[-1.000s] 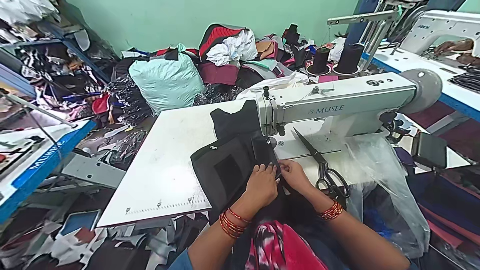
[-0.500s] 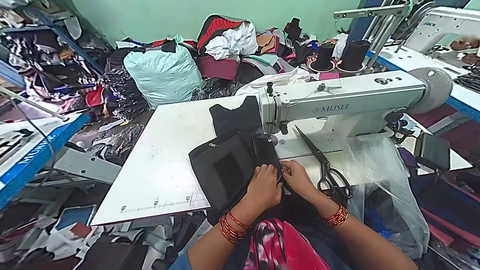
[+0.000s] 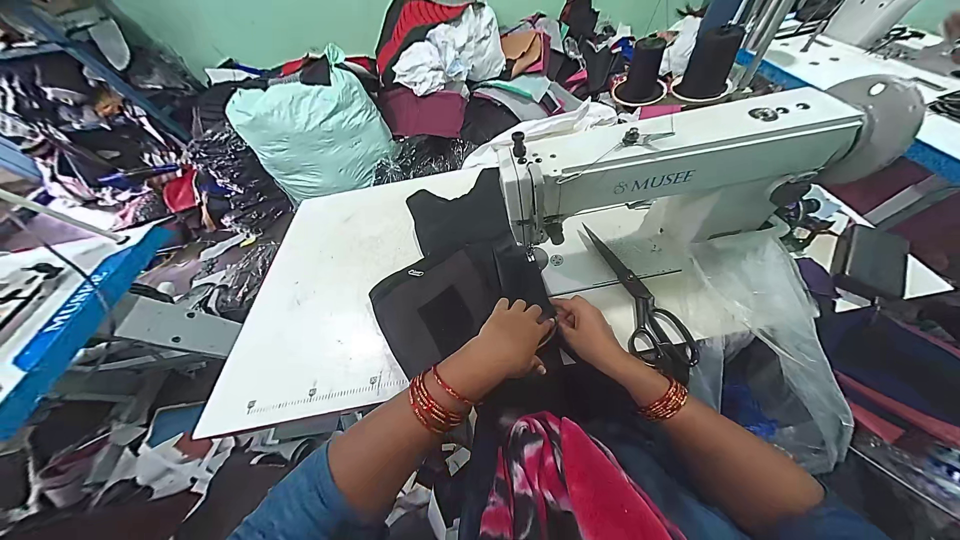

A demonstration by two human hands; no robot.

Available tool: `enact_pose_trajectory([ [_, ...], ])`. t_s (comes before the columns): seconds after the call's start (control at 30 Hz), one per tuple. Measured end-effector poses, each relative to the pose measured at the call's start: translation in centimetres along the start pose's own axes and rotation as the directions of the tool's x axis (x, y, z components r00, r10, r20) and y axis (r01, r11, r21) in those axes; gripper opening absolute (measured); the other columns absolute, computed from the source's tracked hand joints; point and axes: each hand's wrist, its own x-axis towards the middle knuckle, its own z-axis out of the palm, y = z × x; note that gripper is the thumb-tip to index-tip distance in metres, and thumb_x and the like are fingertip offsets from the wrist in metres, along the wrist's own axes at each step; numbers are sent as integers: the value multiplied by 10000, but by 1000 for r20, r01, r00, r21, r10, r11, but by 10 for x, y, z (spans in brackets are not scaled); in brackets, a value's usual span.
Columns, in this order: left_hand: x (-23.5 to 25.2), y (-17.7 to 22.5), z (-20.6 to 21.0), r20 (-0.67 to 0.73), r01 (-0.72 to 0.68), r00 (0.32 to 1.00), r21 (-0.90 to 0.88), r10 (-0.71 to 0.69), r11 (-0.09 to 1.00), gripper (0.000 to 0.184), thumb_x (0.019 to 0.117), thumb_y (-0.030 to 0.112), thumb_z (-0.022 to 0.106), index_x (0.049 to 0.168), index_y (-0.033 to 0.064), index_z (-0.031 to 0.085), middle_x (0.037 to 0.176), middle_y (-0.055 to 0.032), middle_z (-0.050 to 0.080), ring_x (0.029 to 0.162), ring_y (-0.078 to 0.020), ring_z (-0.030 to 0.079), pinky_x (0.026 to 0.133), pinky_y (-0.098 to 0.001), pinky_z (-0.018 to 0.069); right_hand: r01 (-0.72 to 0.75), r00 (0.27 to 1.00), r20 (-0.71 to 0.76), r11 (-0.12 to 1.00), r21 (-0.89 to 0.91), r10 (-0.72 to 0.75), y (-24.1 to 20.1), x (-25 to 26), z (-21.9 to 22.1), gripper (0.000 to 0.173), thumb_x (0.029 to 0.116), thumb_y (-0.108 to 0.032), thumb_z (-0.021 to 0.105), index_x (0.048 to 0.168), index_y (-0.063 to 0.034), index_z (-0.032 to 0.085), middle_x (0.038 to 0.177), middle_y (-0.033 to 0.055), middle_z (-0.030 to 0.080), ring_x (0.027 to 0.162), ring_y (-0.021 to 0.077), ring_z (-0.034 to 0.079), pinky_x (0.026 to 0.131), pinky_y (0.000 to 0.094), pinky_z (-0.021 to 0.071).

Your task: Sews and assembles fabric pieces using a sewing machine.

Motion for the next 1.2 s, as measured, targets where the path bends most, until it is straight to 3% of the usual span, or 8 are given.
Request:
enact_pose_trajectory([
  [0.1,2,-3,8,-51,-20,998,66,23,998,620,1031,416,597,1556,122,448,1493,-233,470,1346,-447,454,1062,-635,358,-7,1000,12,1000,-11,8,0,0,0,405,1008,-65,511,1400,-24,606,1161,196,636,987,251,646,920,365,521],
  [0.3,4,-12,22,-155,-86,983,80,98,993,597,1050,447,539,1476,29,519,1397,-263,525,1282,-451,496,1019,-601,398,4,1000,11,1000,-15,-4,0,1,1,407,1010,-62,501,1402,-21,604,1159,196,632,981,249,640,916,360,517],
  [0.4,6,-9,28,-208,-65,975,71,78,995,505,1052,369,505,1364,-16,602,1385,-244,541,1288,-442,494,990,-610,399,-3,1000,18,1000,-2,3,1,1,0,412,1010,-61,506,1409,-25,599,1163,191,629,984,242,642,919,352,521],
  [0.5,6,-3,31,-229,-40,972,38,48,998,420,1043,276,475,1227,-53,661,1474,-208,502,1366,-437,435,999,-617,399,-3,1000,24,1000,12,2,3,2,1,416,1004,-61,514,1410,-26,599,1174,199,630,1003,248,646,933,360,521],
  [0.57,7,-2,32,-220,-34,974,49,44,998,425,1046,273,457,1232,-52,657,1489,-205,501,1387,-433,425,1010,-614,388,-2,1000,21,1000,15,1,4,2,2,416,1003,-62,515,1409,-28,601,1169,194,630,1001,243,645,930,356,521],
  [0.77,9,-3,54,-352,-27,935,44,40,999,498,1068,339,468,1294,-78,621,1331,-244,621,1336,-420,508,1119,-616,300,-6,999,34,1000,-4,6,1,1,0,430,1005,-60,506,1428,-27,582,1170,188,623,988,236,636,921,347,513],
  [0.93,12,8,55,-338,60,939,-44,-72,997,524,1080,284,426,1493,-35,469,1410,-215,566,1330,-389,506,1149,-589,268,-12,999,37,1000,6,11,0,1,0,424,1011,-62,505,1426,-26,583,1183,194,628,1011,242,641,935,351,513],
  [1.2,17,8,66,-458,51,885,-82,-83,995,456,1094,245,377,1381,-38,590,1387,-226,578,1302,-408,528,1065,-553,383,-34,998,51,998,52,31,-2,-1,-3,426,1007,-48,505,1426,-19,579,1203,197,630,1010,234,641,930,342,511],
])
